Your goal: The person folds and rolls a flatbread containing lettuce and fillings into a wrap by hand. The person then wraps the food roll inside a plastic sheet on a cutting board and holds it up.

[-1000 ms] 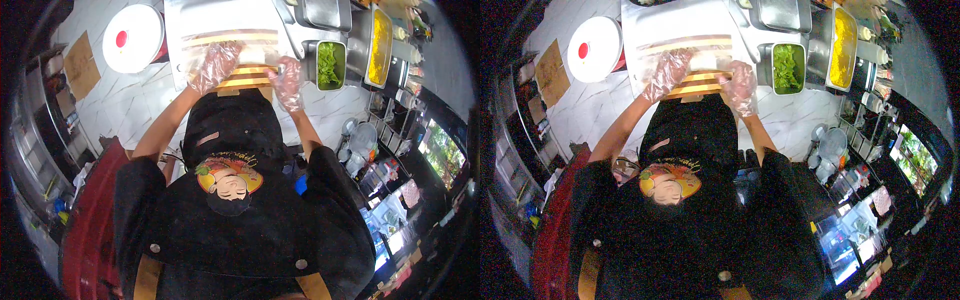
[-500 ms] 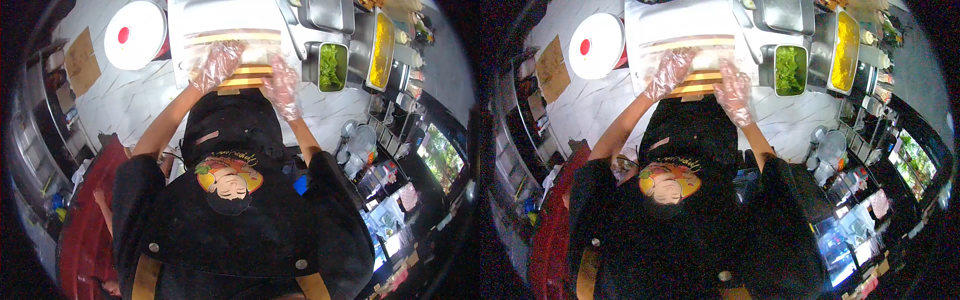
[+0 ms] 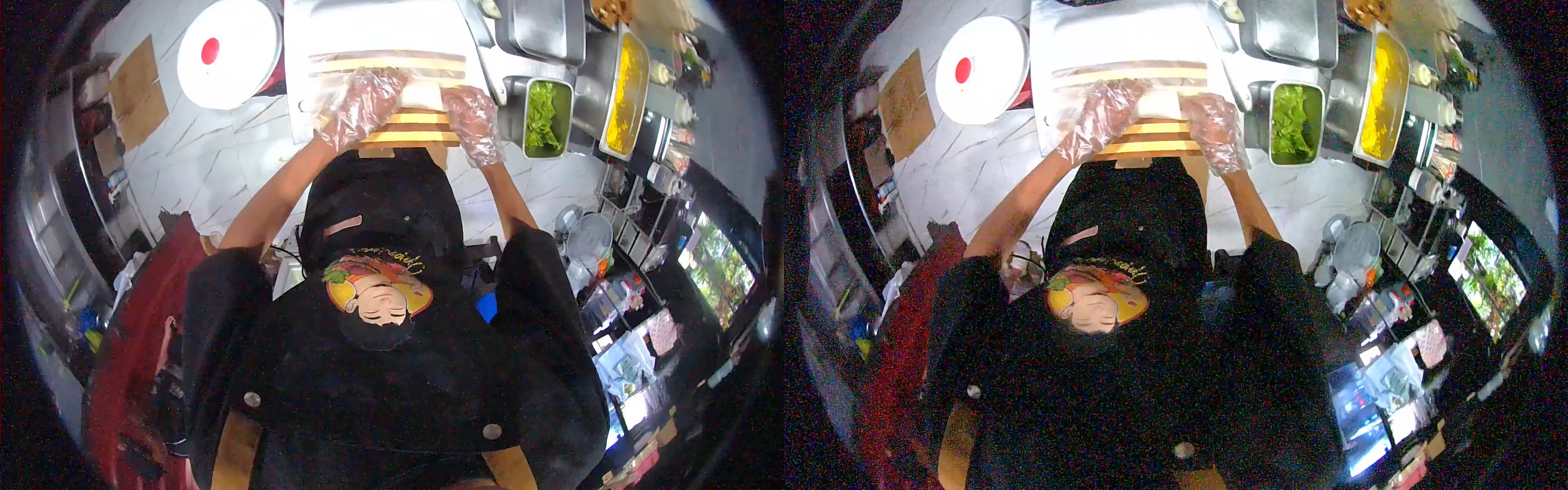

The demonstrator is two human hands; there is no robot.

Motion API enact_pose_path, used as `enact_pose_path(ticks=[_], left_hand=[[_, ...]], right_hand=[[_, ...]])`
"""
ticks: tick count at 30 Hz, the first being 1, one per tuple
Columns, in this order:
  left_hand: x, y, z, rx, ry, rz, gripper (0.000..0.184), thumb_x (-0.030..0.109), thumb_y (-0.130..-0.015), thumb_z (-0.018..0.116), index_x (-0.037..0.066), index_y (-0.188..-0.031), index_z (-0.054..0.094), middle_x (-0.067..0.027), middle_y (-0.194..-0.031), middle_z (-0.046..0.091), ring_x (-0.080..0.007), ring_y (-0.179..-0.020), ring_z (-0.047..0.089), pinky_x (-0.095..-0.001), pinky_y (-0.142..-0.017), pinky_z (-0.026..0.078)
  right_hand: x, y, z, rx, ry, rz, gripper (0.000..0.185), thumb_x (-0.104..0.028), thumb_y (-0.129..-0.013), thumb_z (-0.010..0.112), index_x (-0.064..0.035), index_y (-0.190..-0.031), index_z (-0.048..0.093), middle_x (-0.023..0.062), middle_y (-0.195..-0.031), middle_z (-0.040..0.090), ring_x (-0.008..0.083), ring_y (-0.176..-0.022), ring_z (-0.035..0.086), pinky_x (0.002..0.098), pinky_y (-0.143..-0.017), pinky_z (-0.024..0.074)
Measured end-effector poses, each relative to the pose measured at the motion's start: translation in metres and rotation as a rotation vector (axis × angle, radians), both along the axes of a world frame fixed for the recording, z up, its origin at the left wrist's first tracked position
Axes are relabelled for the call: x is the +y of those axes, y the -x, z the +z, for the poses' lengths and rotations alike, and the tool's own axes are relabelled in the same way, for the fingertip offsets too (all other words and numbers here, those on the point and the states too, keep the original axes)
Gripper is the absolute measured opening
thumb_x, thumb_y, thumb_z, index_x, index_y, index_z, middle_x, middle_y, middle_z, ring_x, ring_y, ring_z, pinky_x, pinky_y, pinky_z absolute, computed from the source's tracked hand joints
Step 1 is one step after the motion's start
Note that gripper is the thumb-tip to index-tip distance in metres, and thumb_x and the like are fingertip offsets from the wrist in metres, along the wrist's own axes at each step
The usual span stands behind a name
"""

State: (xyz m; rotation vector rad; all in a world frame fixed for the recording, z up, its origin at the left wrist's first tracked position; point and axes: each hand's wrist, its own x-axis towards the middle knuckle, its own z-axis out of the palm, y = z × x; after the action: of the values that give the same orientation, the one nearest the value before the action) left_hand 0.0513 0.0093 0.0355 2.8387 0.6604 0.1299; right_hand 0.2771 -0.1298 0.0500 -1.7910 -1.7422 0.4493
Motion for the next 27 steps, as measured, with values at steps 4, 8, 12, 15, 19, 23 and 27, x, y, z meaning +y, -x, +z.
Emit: enact_pose_path(ticks=[4, 8, 12, 15, 19, 23, 27], left_hand=[[0.002, -0.001, 0.017, -0.046, 0.056, 0.019, 0.048, 0.017, -0.085, 0.059, 0.005, -0.132, 0.056, -0.0184, -0.118, 0.067, -0.03, -0.104, 0.066, -0.0477, -0.094, 0.049], [-0.004, 0.004, 0.015, -0.147, -0.093, 0.02, 0.048, 0.017, -0.085, 0.06, 0.004, -0.132, 0.056, -0.0174, -0.117, 0.067, -0.0299, -0.102, 0.066, -0.0469, -0.09, 0.05], [-0.001, -0.002, 0.017, -0.015, 0.016, 0.052, 0.047, 0.017, -0.087, 0.058, 0.004, -0.132, 0.055, -0.0172, -0.117, 0.067, -0.0285, -0.101, 0.067, -0.0462, -0.087, 0.051], [-0.005, -0.001, 0.007, -0.05, -0.054, 0.046, 0.047, 0.018, -0.088, 0.058, 0.003, -0.133, 0.055, -0.0185, -0.116, 0.066, -0.0292, -0.097, 0.067, -0.0443, -0.084, 0.051], [-0.004, -0.003, 0.012, -0.091, -0.034, 0.062, 0.044, 0.017, -0.089, 0.056, 0.003, -0.13, 0.056, -0.0191, -0.113, 0.067, -0.0307, -0.091, 0.068, -0.0444, -0.084, 0.051], [-0.002, -0.004, 0.015, -0.151, 0.072, 0.084, 0.038, 0.014, -0.087, 0.057, 0.004, -0.124, 0.06, -0.0172, -0.104, 0.069, -0.0302, -0.088, 0.068, -0.0445, -0.081, 0.053], [-0.003, -0.003, 0.01, -0.151, -0.068, 0.056, 0.04, 0.015, -0.088, 0.056, 0.004, -0.126, 0.059, -0.0166, -0.103, 0.069, -0.0295, -0.087, 0.068, -0.0432, -0.078, 0.053]], right_hand=[[0.011, 0.023, 0.018, -0.116, -0.006, -0.028, 0.059, -0.018, -0.077, 0.075, -0.0065, -0.132, 0.057, 0.0114, -0.131, 0.06, 0.032, -0.126, 0.052, 0.0462, -0.107, 0.0377], [0.015, 0.044, 0.021, -0.23, 0.003, 0.098, 0.067, -0.025, -0.078, 0.077, -0.0055, -0.137, 0.053, 0.0137, -0.136, 0.056, 0.0316, -0.129, 0.05, 0.0467, -0.108, 0.0372], [0.023, 0.035, 0.023, -0.062, 0.094, -0.159, 0.046, -0.019, -0.083, 0.075, -0.0104, -0.126, 0.061, 0.0131, -0.119, 0.061, 0.0312, -0.114, 0.058, 0.0455, -0.099, 0.0448], [0.044, 0.006, 0.017, 0.404, 0.253, -0.036, 0.028, -0.018, -0.088, 0.071, -0.0088, -0.114, 0.067, 0.0132, -0.11, 0.064, 0.0256, -0.099, 0.064, 0.0371, -0.084, 0.0533], [0.07, -0.012, 0.023, 0.309, 0.347, 0.126, 0.02, -0.021, -0.091, 0.068, -0.0066, -0.104, 0.071, 0.0113, -0.1, 0.07, 0.0242, -0.095, 0.066, 0.0363, -0.085, 0.0529], [0.075, -0.024, 0.024, 0.161, 0.393, 0.153, 0.021, -0.024, -0.093, 0.064, -0.0062, -0.1, 0.07, 0.0123, -0.099, 0.071, 0.0288, -0.095, 0.066, 0.036, -0.086, 0.0515], [0.085, -0.032, 0.002, 0.064, 0.391, 0.246, 0.024, -0.026, -0.093, 0.063, -0.0051, -0.103, 0.069, 0.0135, -0.099, 0.07, 0.0302, -0.094, 0.065, 0.0372, -0.083, 0.0524]])
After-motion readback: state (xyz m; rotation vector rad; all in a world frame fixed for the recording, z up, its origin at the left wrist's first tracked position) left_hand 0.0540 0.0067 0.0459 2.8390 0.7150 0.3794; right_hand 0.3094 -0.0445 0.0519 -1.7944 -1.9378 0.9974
